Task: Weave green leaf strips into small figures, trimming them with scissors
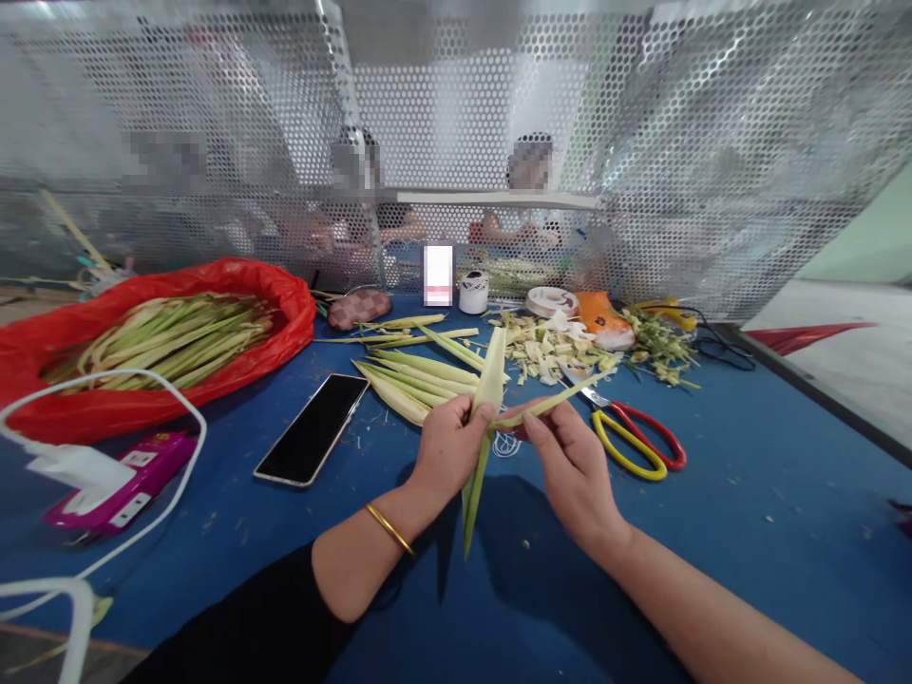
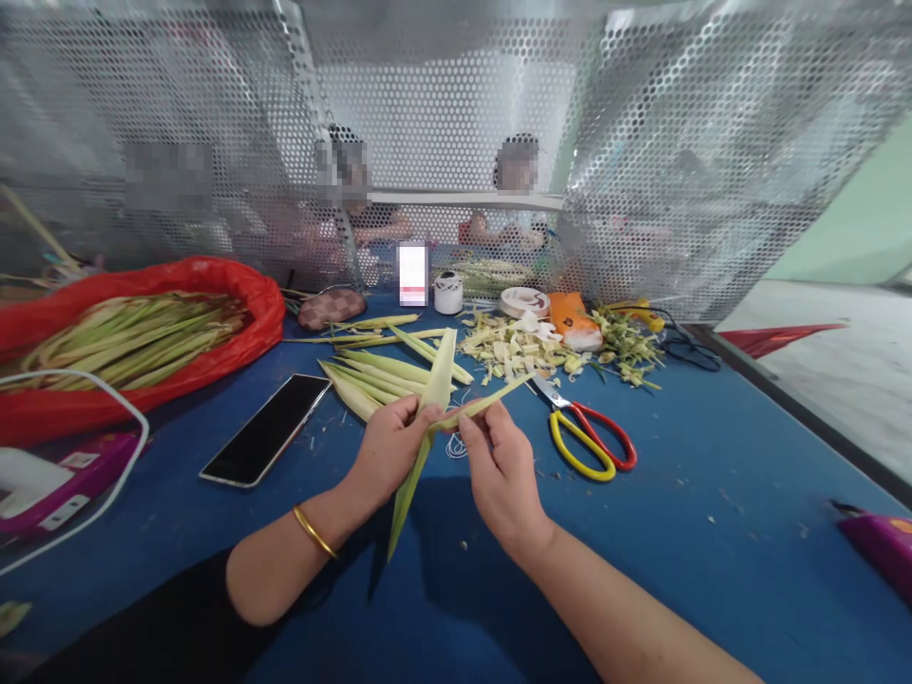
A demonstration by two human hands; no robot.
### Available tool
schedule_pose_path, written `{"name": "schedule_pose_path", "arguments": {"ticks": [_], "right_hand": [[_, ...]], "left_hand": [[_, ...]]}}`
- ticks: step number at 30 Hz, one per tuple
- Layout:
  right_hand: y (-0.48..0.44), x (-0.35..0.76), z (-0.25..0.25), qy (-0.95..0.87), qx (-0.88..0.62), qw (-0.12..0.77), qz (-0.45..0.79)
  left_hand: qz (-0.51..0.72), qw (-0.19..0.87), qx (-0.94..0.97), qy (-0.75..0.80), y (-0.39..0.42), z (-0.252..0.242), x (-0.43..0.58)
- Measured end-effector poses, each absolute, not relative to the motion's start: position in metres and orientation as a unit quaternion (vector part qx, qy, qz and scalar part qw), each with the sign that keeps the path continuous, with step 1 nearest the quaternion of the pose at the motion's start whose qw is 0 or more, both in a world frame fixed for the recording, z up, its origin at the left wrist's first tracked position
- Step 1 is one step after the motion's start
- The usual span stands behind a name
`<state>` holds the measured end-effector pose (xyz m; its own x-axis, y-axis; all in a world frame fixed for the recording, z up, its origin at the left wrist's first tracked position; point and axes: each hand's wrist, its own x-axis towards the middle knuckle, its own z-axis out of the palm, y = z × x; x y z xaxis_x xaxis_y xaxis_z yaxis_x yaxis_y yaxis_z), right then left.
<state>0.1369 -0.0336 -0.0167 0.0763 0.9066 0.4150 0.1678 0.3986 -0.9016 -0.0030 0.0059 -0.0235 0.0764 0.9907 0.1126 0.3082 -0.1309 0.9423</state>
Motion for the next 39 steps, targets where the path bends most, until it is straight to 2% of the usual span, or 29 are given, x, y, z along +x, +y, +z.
{"name": "schedule_pose_path", "arguments": {"ticks": [9,16,24,29,30,32,36,39], "right_hand": [[-0.042,0.139,-0.009,-0.601,-0.426,0.630,0.247],[-0.059,0.138,0.003,-0.612,-0.320,0.685,0.230],[-0.076,0.158,0.047,-0.503,-0.260,0.752,0.336],[-0.048,0.187,0.054,-0.438,-0.347,0.755,0.344],[-0.040,0.192,0.051,-0.431,-0.388,0.744,0.332],[-0.025,0.203,0.041,-0.483,-0.496,0.657,0.296],[-0.004,0.214,0.014,-0.682,-0.654,0.304,0.119],[0.002,0.214,0.000,-0.685,-0.685,0.242,0.061]], "left_hand": [[0.449,0.401,0.597,0.530,0.008,-0.025,-0.004],[0.464,0.392,0.568,0.556,0.014,-0.028,-0.006],[0.472,0.406,0.539,0.567,0.015,-0.030,-0.006],[0.466,0.437,0.528,0.559,0.013,-0.029,-0.006],[0.464,0.445,0.526,0.557,0.013,-0.028,-0.005],[0.457,0.463,0.524,0.550,0.011,-0.027,-0.004],[0.437,0.492,0.531,0.534,0.006,-0.024,0.000],[0.429,0.489,0.544,0.530,0.003,-0.023,0.001]]}}
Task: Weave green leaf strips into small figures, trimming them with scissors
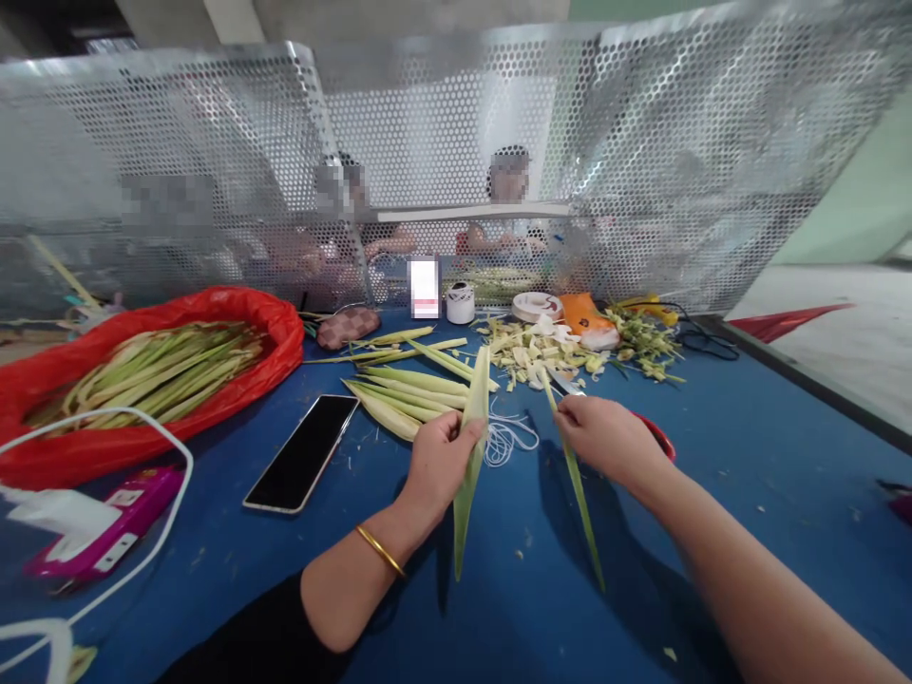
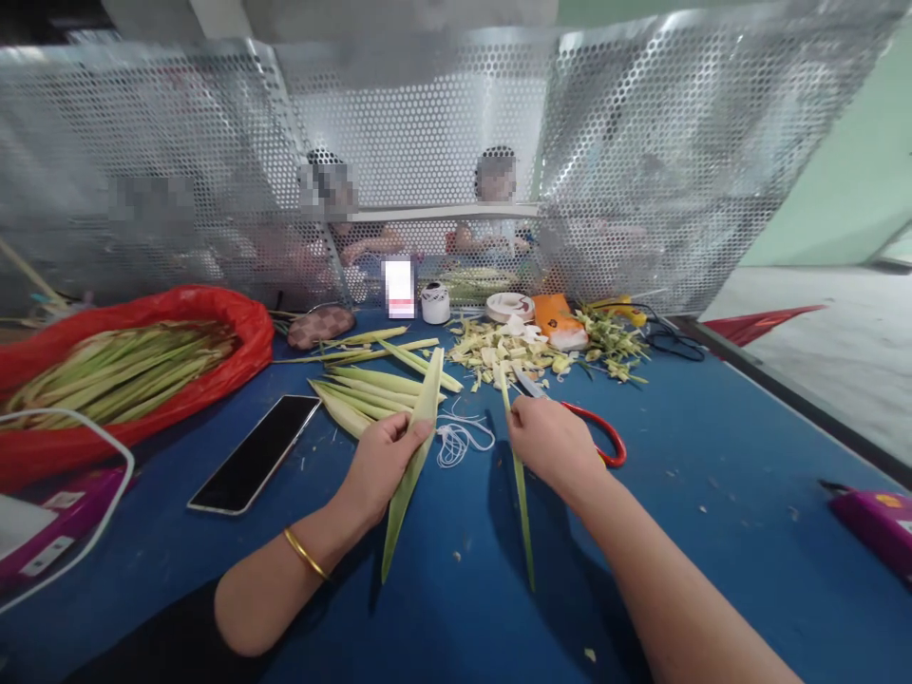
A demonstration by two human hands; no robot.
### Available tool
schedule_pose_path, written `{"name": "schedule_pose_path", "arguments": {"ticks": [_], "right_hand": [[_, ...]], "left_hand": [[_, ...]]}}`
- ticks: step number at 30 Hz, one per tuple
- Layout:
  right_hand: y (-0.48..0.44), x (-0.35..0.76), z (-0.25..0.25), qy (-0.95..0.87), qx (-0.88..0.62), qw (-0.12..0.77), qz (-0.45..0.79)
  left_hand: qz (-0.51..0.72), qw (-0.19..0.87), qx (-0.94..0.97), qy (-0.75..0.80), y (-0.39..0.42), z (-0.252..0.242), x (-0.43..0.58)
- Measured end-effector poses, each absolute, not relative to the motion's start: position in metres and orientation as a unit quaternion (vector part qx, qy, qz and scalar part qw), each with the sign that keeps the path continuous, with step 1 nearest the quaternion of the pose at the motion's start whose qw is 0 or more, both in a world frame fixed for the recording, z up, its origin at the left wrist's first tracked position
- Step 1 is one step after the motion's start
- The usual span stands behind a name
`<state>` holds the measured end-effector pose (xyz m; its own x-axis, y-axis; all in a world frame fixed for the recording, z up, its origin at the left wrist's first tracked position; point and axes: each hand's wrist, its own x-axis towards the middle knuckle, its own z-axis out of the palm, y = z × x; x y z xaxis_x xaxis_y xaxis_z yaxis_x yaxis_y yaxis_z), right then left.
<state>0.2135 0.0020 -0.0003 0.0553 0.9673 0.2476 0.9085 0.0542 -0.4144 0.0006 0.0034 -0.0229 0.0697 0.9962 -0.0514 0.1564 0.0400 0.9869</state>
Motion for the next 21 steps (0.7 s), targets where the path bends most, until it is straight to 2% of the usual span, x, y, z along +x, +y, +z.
{"name": "schedule_pose_path", "arguments": {"ticks": [4,8,11,21], "right_hand": [[-0.002,0.200,-0.002,-0.682,-0.668,0.293,0.061],[-0.011,0.174,-0.005,-0.639,-0.575,0.395,0.324],[-0.015,0.161,-0.012,-0.587,-0.540,0.446,0.407],[-0.018,0.166,-0.008,-0.652,-0.528,0.375,0.394]], "left_hand": [[0.415,0.450,0.584,0.533,0.000,-0.023,0.002],[0.401,0.428,0.624,0.517,-0.006,-0.021,0.005],[0.388,0.457,0.625,0.501,-0.010,-0.020,0.008],[0.434,0.554,0.524,0.480,-0.007,-0.024,0.011]]}}
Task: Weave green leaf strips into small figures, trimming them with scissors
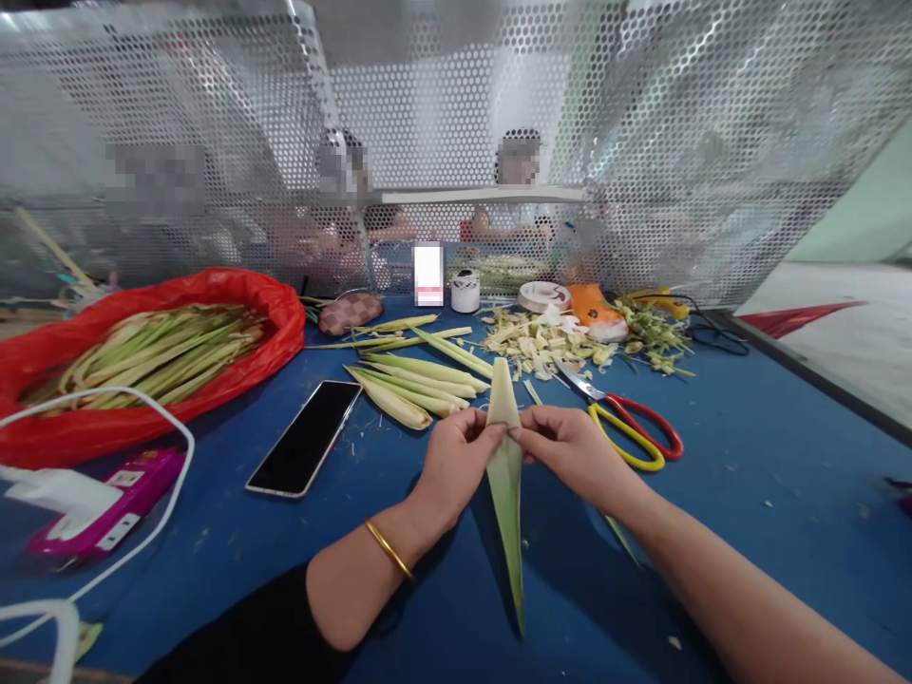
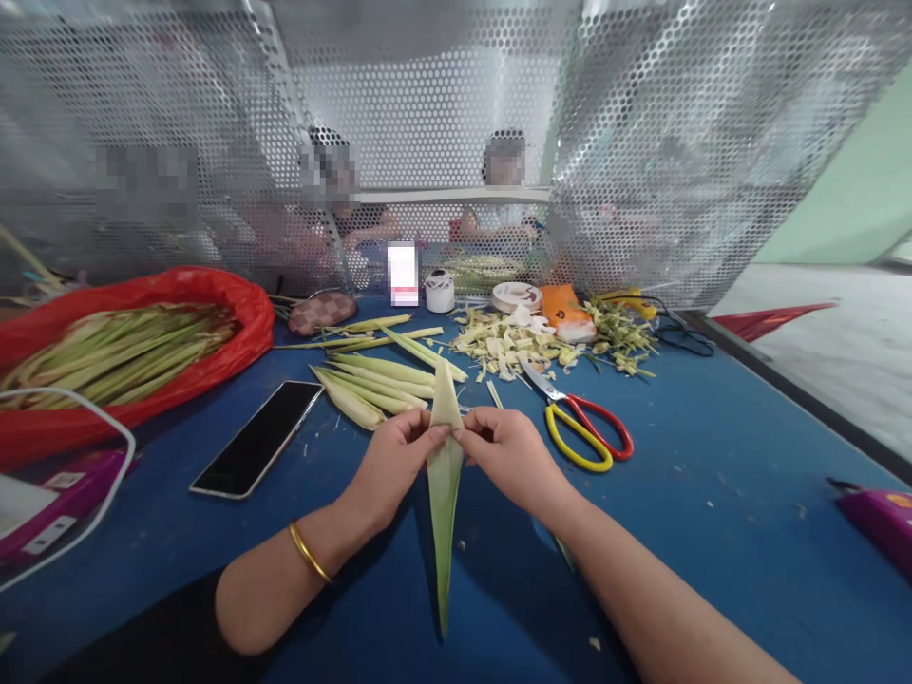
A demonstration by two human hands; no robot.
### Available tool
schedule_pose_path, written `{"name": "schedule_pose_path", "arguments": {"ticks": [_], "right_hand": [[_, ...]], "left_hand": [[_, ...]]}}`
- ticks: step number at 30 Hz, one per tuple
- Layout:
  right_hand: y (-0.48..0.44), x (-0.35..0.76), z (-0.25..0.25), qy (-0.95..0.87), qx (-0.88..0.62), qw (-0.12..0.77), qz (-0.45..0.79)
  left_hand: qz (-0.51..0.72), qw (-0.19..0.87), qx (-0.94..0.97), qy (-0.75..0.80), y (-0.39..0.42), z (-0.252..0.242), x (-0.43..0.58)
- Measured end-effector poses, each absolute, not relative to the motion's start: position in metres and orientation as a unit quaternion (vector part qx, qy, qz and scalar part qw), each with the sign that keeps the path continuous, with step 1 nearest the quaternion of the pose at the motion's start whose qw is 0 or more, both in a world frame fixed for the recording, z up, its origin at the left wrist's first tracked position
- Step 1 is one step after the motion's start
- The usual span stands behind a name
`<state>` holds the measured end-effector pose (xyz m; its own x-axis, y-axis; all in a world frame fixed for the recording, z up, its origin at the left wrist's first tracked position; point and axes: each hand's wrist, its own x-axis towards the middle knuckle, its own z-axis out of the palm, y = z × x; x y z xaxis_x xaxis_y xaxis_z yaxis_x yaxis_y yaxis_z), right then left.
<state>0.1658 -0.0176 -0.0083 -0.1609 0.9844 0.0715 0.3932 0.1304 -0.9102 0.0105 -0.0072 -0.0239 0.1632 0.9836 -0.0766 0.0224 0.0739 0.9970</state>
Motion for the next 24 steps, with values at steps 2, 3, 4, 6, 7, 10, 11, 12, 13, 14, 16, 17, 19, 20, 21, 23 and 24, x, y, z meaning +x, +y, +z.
{"name": "schedule_pose_path", "arguments": {"ticks": [2,3,4,6,7,10,11,12,13,14,16,17,19,20,21,23,24], "right_hand": [[-0.0175,0.1646,-0.0079,-0.640,-0.533,0.378,0.404],[-0.0175,0.1640,-0.0082,-0.634,-0.535,0.379,0.409],[-0.0175,0.1634,-0.0088,-0.630,-0.536,0.380,0.415],[-0.0178,0.1623,-0.0103,-0.624,-0.534,0.383,0.423],[-0.0180,0.1619,-0.0111,-0.625,-0.533,0.383,0.424],[-0.0190,0.1611,-0.0133,-0.642,-0.539,0.378,0.392],[-0.0193,0.1609,-0.0139,-0.653,-0.545,0.374,0.370],[-0.0196,0.1607,-0.0144,-0.663,-0.550,0.369,0.348],[-0.0199,0.1605,-0.0146,-0.672,-0.555,0.365,0.327],[-0.0203,0.1603,-0.0147,-0.678,-0.558,0.361,0.312],[-0.0209,0.1600,-0.0141,-0.684,-0.561,0.356,0.302],[-0.0211,0.1600,-0.0137,-0.684,-0.562,0.354,0.303],[-0.0215,0.1600,-0.0131,-0.684,-0.561,0.350,0.307],[-0.0215,0.1601,-0.0130,-0.685,-0.561,0.349,0.308],[-0.0215,0.1602,-0.0131,-0.685,-0.561,0.348,0.308],[-0.0214,0.1604,-0.0137,-0.686,-0.562,0.347,0.304],[-0.0214,0.1605,-0.0140,-0.687,-0.563,0.346,0.301]], "left_hand": [[0.435,0.562,0.510,0.485,-0.0077,-0.0244,0.0108],[0.436,0.560,0.508,0.488,-0.0081,-0.0246,0.0110],[0.438,0.556,0.508,0.491,-0.0086,-0.0247,0.0113],[0.442,0.547,0.513,0.493,-0.0093,-0.0248,0.0117],[0.443,0.544,0.515,0.492,-0.0096,-0.0249,0.0119],[0.445,0.538,0.521,0.491,-0.0100,-0.0257,0.0119],[0.445,0.536,0.522,0.493,-0.0100,-0.0263,0.0119],[0.444,0.530,0.525,0.496,-0.0098,-0.0270,0.0118],[0.443,0.523,0.529,0.500,-0.0096,-0.0277,0.0117],[0.442,0.516,0.533,0.505,-0.0094,-0.0284,0.0117],[0.439,0.508,0.538,0.510,-0.0089,-0.0296,0.0116],[0.437,0.507,0.540,0.511,-0.0087,-0.0300,0.0116],[0.431,0.505,0.545,0.511,-0.0086,-0.0302,0.0116],[0.429,0.502,0.550,0.512,-0.0087,-0.0300,0.0116],[0.426,0.496,0.554,0.515,-0.0089,-0.0298,0.0116],[0.420,0.484,0.563,0.521,-0.0092,-0.0294,0.0115],[0.417,0.478,0.568,0.525,-0.0093,-0.0293,0.0114]]}}
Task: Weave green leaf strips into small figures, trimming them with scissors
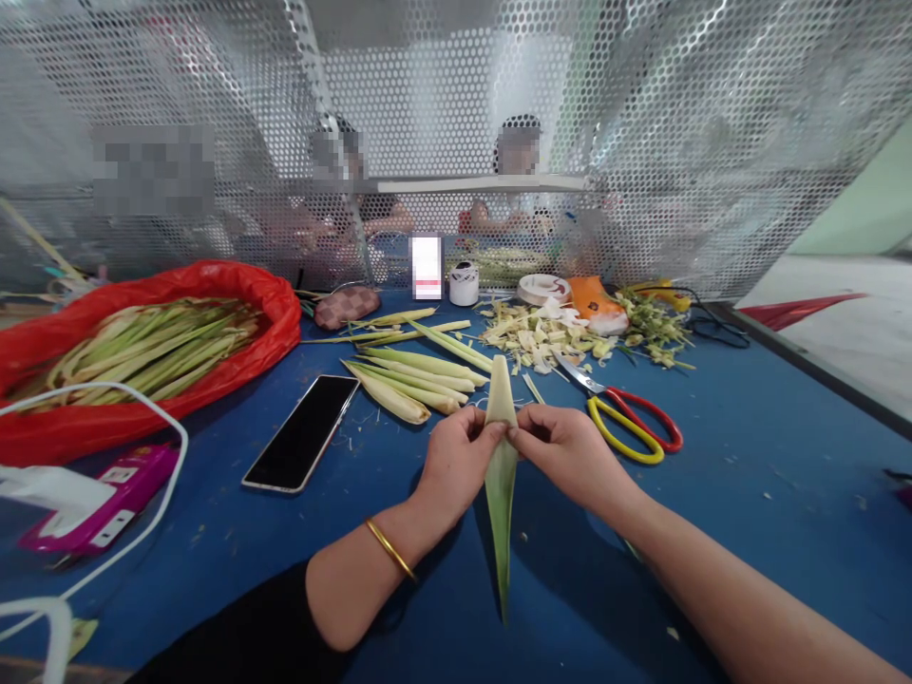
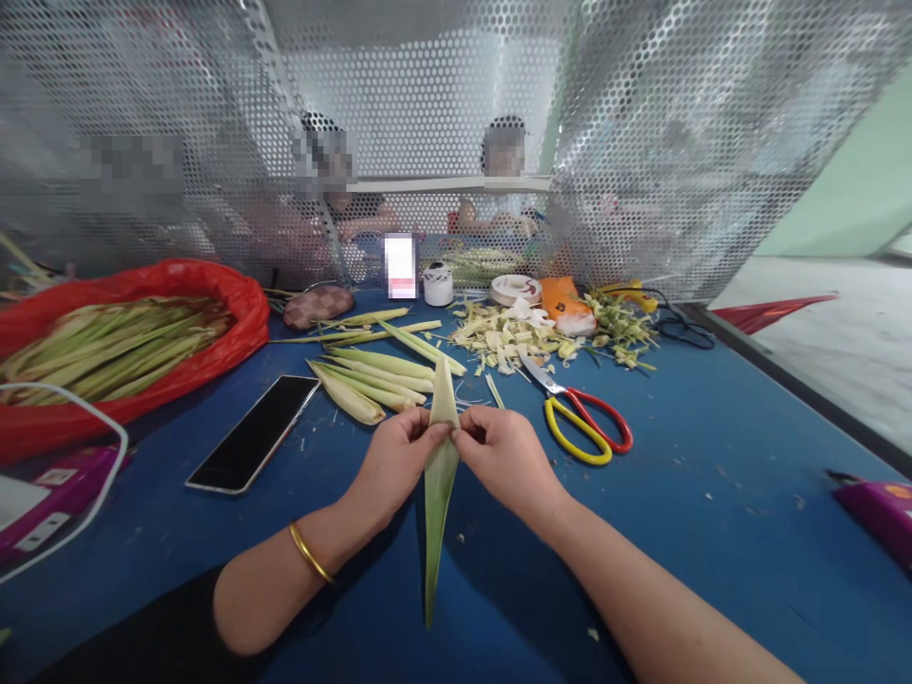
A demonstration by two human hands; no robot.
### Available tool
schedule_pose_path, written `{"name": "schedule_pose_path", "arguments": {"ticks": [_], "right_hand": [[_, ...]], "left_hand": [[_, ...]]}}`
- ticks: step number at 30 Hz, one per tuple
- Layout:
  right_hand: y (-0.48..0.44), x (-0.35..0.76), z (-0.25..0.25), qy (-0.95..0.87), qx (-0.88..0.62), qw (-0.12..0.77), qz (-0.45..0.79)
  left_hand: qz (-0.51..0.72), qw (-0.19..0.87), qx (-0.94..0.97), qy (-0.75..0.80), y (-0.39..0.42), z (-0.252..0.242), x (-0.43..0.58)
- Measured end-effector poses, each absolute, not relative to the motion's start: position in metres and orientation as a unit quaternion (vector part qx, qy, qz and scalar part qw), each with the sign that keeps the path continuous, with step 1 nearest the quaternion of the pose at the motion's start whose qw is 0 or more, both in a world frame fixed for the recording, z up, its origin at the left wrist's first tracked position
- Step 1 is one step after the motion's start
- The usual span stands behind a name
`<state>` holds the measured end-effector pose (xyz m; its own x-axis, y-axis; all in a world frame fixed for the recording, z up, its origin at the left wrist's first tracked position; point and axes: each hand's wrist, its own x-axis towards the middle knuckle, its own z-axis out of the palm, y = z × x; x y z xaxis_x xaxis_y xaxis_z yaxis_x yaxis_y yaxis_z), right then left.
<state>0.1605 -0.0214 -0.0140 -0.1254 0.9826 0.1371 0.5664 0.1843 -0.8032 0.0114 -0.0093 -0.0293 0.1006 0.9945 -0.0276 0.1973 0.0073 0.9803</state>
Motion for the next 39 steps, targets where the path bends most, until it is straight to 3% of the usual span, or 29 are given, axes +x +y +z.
{"name": "schedule_pose_path", "arguments": {"ticks": [16,29,35,39], "right_hand": [[-0.027,0.155,-0.012,-0.689,-0.584,0.355,0.241],[-0.021,0.156,-0.018,-0.659,-0.574,0.368,0.316],[-0.021,0.157,-0.017,-0.658,-0.556,0.371,0.347],[-0.021,0.158,-0.013,-0.661,-0.542,0.367,0.366]], "left_hand": [[0.417,0.498,0.570,0.503,-0.008,-0.028,0.011],[0.425,0.633,0.454,0.461,-0.010,-0.019,0.012],[0.431,0.490,0.569,0.500,-0.006,-0.021,0.010],[0.434,0.451,0.605,0.492,-0.006,-0.019,0.009]]}}
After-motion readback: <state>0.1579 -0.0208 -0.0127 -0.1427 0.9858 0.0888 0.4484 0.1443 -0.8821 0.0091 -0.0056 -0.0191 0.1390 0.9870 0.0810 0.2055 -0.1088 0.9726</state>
